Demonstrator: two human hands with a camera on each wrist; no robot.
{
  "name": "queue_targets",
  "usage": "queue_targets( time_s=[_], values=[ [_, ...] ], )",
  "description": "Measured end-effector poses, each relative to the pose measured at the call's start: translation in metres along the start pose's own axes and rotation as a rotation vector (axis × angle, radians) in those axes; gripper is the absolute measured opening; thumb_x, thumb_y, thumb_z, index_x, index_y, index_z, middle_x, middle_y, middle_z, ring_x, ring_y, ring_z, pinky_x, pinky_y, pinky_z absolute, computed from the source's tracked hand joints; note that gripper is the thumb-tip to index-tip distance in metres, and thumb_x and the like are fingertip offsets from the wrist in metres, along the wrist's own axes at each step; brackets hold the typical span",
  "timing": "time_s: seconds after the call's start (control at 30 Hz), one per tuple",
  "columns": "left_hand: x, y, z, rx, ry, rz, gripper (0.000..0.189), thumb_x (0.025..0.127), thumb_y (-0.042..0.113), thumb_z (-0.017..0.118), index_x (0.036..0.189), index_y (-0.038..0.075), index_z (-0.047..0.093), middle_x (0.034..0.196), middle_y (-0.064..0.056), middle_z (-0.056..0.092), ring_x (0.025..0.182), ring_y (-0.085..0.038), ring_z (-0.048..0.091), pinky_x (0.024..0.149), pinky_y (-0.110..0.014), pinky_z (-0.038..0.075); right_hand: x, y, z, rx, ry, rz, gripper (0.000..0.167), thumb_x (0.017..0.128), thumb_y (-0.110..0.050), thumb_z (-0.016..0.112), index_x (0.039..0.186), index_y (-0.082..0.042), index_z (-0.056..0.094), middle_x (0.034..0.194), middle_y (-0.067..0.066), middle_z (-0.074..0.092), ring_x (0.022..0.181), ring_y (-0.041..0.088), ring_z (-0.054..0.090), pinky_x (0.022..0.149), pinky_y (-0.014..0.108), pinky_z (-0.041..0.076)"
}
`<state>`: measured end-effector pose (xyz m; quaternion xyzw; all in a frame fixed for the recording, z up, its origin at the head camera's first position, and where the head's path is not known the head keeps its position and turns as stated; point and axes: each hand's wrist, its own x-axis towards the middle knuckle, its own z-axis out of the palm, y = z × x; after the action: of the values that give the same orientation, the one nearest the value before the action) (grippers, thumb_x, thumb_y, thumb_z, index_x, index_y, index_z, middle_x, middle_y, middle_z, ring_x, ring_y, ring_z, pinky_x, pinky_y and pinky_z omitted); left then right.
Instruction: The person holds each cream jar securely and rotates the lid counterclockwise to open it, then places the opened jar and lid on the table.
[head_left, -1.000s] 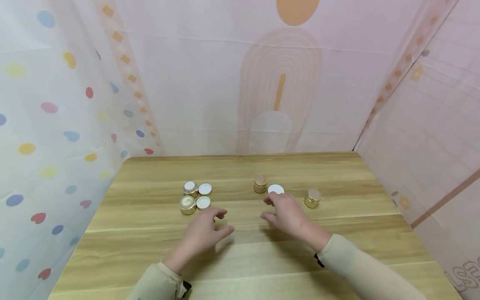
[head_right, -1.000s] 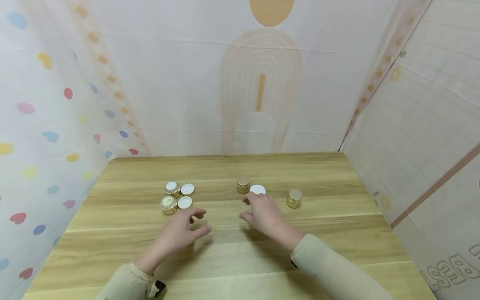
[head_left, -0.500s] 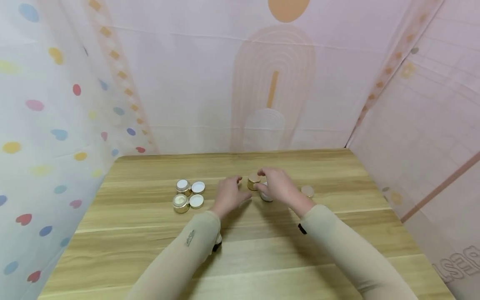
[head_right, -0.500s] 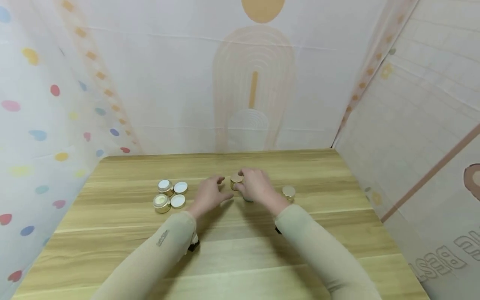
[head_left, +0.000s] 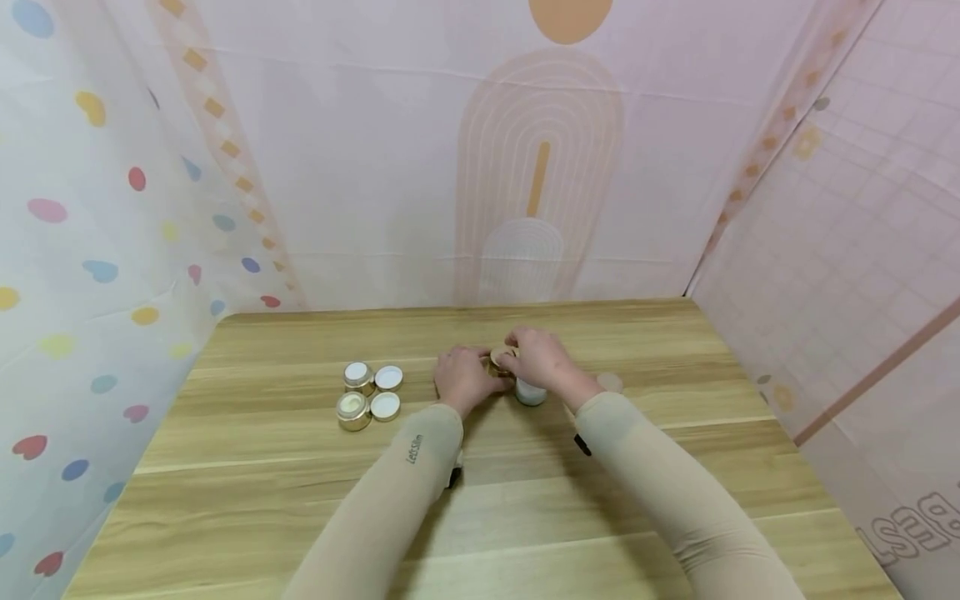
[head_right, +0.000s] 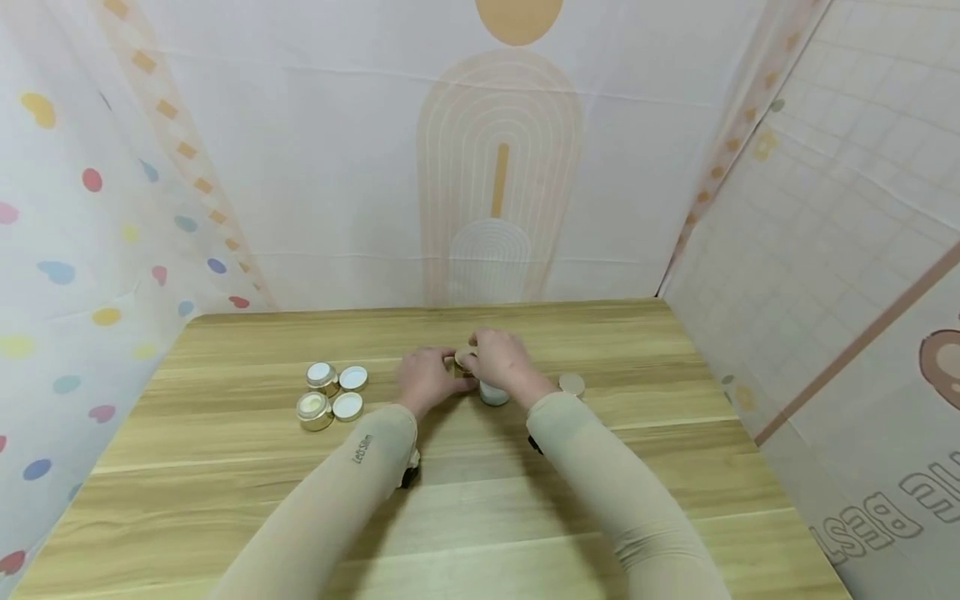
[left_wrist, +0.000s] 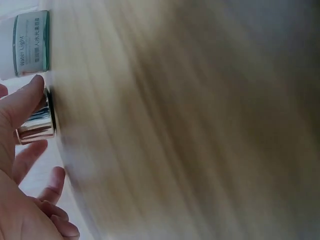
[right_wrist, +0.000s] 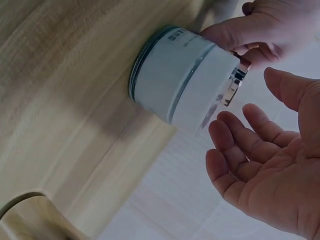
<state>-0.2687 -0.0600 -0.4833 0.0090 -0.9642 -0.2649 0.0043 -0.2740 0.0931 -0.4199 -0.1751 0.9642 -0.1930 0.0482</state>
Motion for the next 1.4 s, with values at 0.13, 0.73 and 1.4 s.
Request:
queue_targets(
  time_s=[0.13, 0.73, 1.4],
  values=[
    [-0.002, 0.0, 0.001, -0.039, 0.044, 0.011, 0.058, 0.078, 0.053, 0.092, 0.123, 0.018, 0.08, 0.125, -0.011, 0.074, 0.12, -0.038, 0.062, 0.105, -0.053, 0.047, 0.001, -0.003, 0.002, -0.007, 0.01, -0.047, 0.038, 0.106, -0.033, 0.067, 0.127, -0.002, 0.07, 0.108, 0.012, 0.076, 0.088, 0.021, 0.07, 0.078, 0.036, 0.058],
    [-0.072, -0.008, -0.046, -0.045, 0.053, 0.348, 0.033, 0.08, 0.028, 0.091, 0.108, 0.02, 0.074, 0.101, 0.003, 0.077, 0.092, -0.018, 0.069, 0.081, -0.041, 0.059, -0.06, -0.023, -0.007, 0.264, 0.01, -0.175, 0.037, 0.095, -0.031, 0.083, 0.117, -0.004, 0.073, 0.106, 0.007, 0.079, 0.093, 0.017, 0.075, 0.079, 0.03, 0.062],
    [-0.13, -0.042, -0.056, 0.234, 0.32, 0.61, 0.044, 0.075, 0.045, 0.095, 0.103, 0.02, 0.072, 0.102, 0.004, 0.081, 0.091, -0.017, 0.061, 0.082, -0.036, 0.046, -0.09, -0.023, 0.03, 0.631, -0.158, -0.169, 0.043, 0.1, -0.031, 0.076, 0.13, -0.001, 0.071, 0.102, 0.007, 0.077, 0.086, 0.011, 0.068, 0.072, 0.021, 0.056]
  ],
)
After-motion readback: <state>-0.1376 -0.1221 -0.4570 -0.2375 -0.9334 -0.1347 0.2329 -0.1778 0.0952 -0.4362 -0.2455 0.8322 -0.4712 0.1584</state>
